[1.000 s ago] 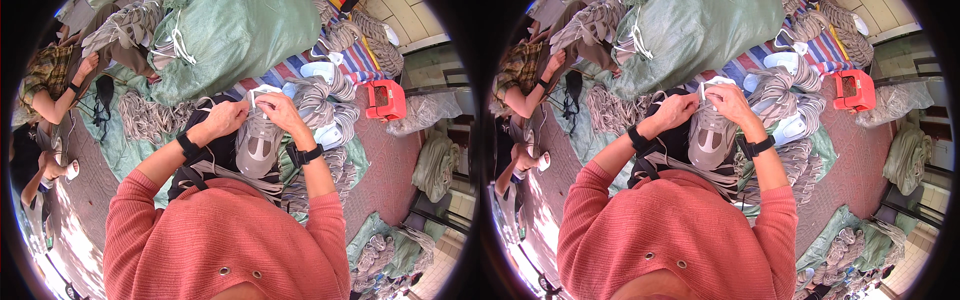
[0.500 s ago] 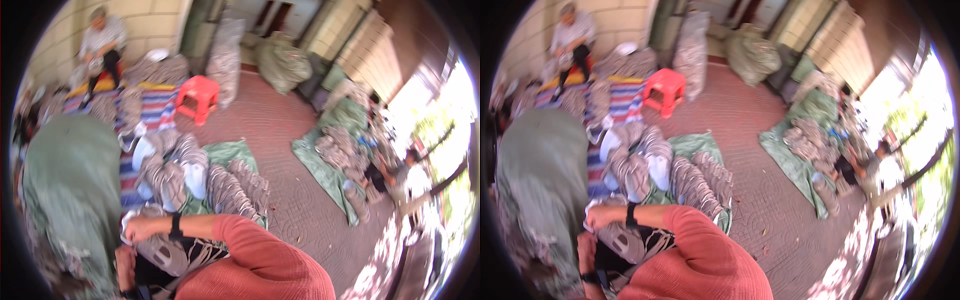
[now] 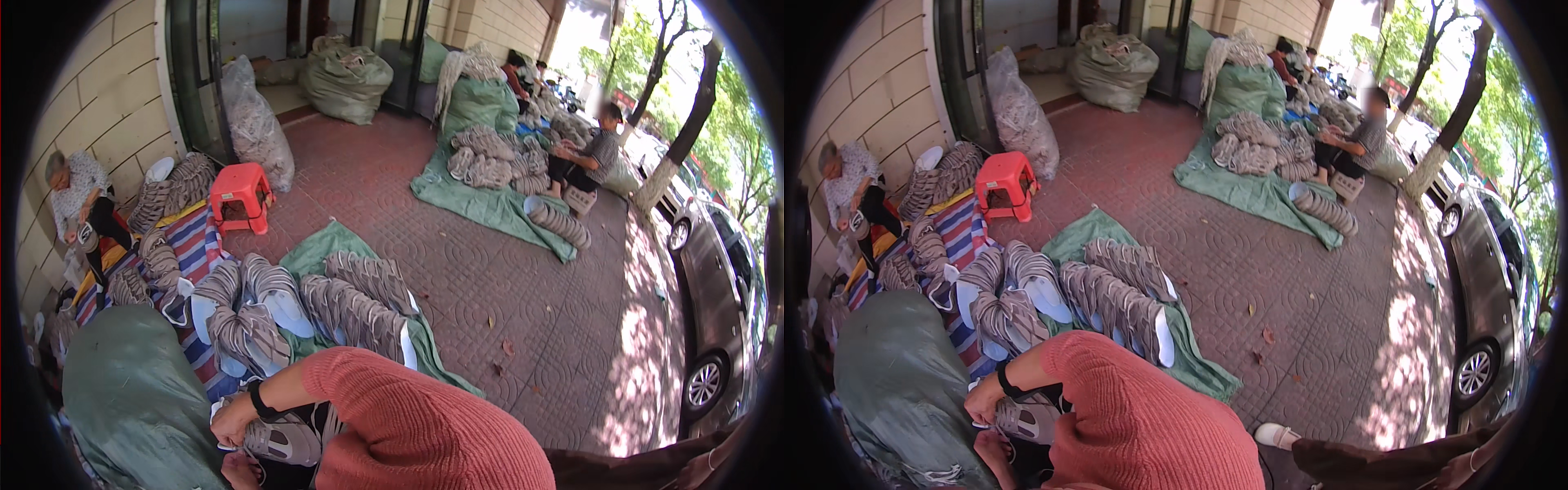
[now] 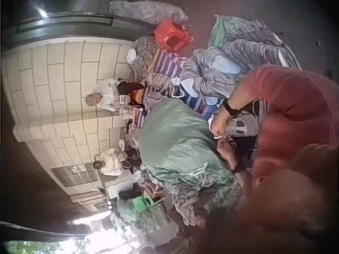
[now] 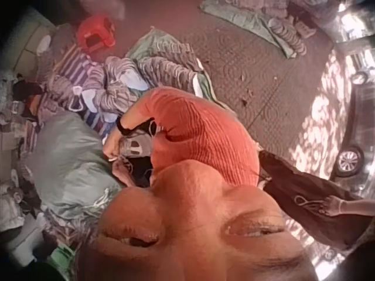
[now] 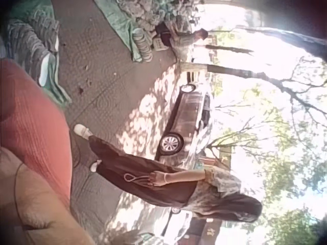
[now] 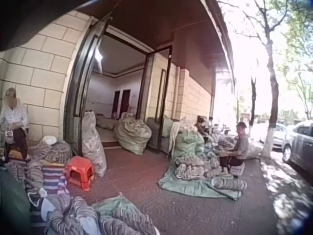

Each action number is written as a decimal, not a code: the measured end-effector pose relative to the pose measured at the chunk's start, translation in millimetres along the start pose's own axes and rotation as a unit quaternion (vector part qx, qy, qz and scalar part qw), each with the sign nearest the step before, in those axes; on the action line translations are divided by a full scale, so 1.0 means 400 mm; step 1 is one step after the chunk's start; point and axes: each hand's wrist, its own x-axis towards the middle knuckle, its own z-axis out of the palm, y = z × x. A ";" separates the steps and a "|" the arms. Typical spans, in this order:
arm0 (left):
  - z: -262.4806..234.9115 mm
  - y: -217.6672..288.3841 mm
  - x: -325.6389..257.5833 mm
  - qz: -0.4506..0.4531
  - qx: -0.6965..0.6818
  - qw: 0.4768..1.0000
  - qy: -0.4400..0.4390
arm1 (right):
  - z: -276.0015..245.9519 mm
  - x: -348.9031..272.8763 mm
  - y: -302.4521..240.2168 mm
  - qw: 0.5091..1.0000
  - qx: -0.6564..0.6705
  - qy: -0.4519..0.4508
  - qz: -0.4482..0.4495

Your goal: Insert laces into the eyelets of a shoe upper.

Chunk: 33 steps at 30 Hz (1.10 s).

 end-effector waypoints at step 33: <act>0.140 0.260 -0.153 0.202 0.106 0.956 0.185 | -0.723 -0.487 0.230 0.597 0.517 0.554 0.264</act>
